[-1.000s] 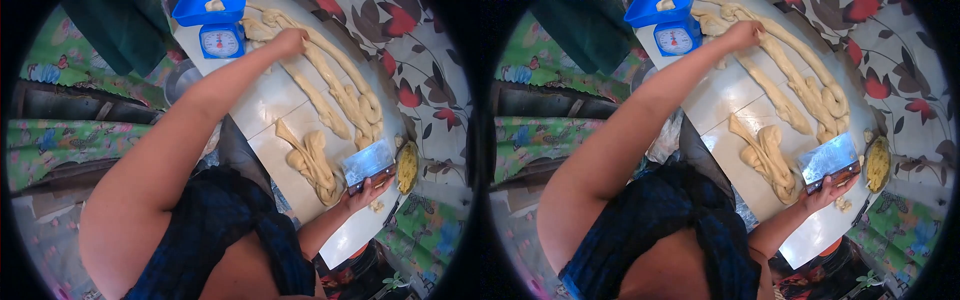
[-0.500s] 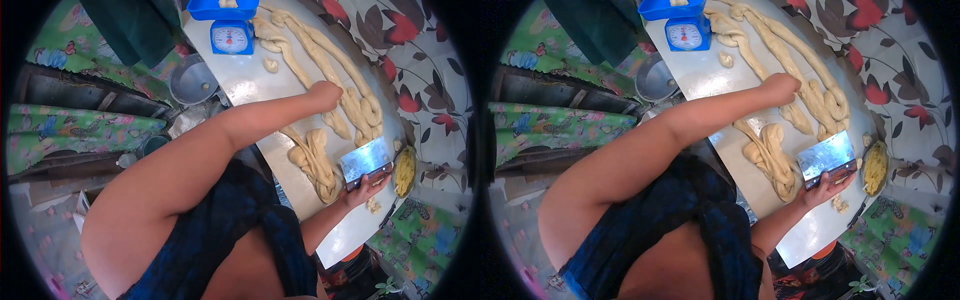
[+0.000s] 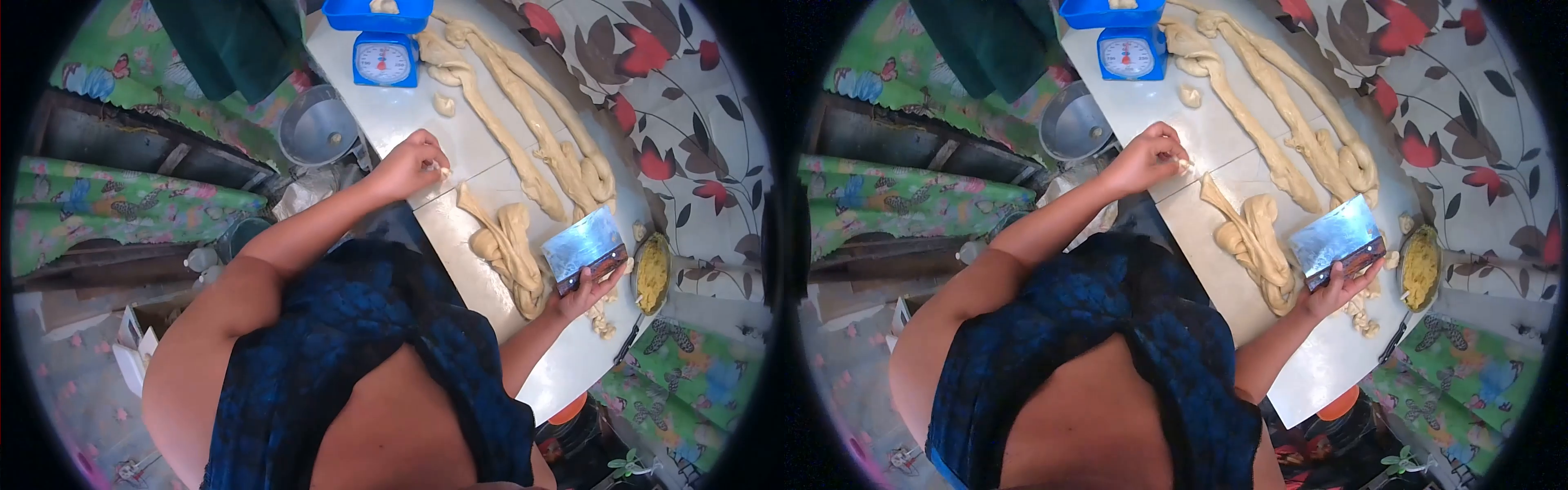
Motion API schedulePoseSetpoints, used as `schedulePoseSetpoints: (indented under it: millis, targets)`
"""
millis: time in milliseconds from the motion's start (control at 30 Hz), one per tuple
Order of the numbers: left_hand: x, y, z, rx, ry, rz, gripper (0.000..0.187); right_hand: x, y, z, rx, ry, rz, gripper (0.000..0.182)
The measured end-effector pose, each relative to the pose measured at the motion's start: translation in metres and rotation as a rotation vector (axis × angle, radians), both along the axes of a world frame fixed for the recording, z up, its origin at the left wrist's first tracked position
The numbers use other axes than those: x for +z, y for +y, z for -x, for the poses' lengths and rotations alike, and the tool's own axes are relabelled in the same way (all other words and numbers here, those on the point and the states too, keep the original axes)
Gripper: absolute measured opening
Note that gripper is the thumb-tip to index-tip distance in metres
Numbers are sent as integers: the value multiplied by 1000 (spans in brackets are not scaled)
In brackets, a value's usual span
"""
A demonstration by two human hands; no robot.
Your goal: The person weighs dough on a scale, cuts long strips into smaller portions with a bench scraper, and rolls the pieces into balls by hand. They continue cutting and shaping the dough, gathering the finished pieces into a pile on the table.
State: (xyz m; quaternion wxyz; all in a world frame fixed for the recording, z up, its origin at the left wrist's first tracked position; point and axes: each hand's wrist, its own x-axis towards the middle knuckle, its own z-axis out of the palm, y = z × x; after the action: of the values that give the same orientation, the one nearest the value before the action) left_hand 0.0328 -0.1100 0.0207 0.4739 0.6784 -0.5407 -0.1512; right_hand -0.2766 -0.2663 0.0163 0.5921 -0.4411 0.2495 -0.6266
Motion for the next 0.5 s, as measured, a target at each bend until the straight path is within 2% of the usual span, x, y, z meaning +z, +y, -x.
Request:
schedulePoseSetpoints:
  millis: [67,100,133,200,233,267,333,400,467,500]
  targets:
    - [-1,-2,-2,85,-52,-121,18,3,3,-2,-34,64,-16,74]
    - [-1,-5,-2,137,33,-280,18,3,3,-3,-21,70,-19,74]
    - [-11,-7,-3,147,38,-282,18,1,2,-3,-28,93,-2,74]
    - [-38,-16,-13,146,-403,-53,23,-1,0,-3,-32,115,17,73]
    - [-37,-19,-14,105,-496,-166,28,-2,-1,-1,-32,118,39,74]
    - [-36,-19,-11,111,-494,-169,28,-3,-2,0,-32,122,60,74]
    - [-33,-18,-6,79,-689,-82,31,-4,-2,4,-29,127,60,74]
    - [-30,-16,7,177,-711,-114,30,-4,-3,3,-18,113,61,75]
    - [-34,-17,4,163,-681,-65,29,-5,-2,4,11,93,36,76]
    - [-40,-20,-7,73,-642,-46,30,-8,-2,5,22,85,14,77]
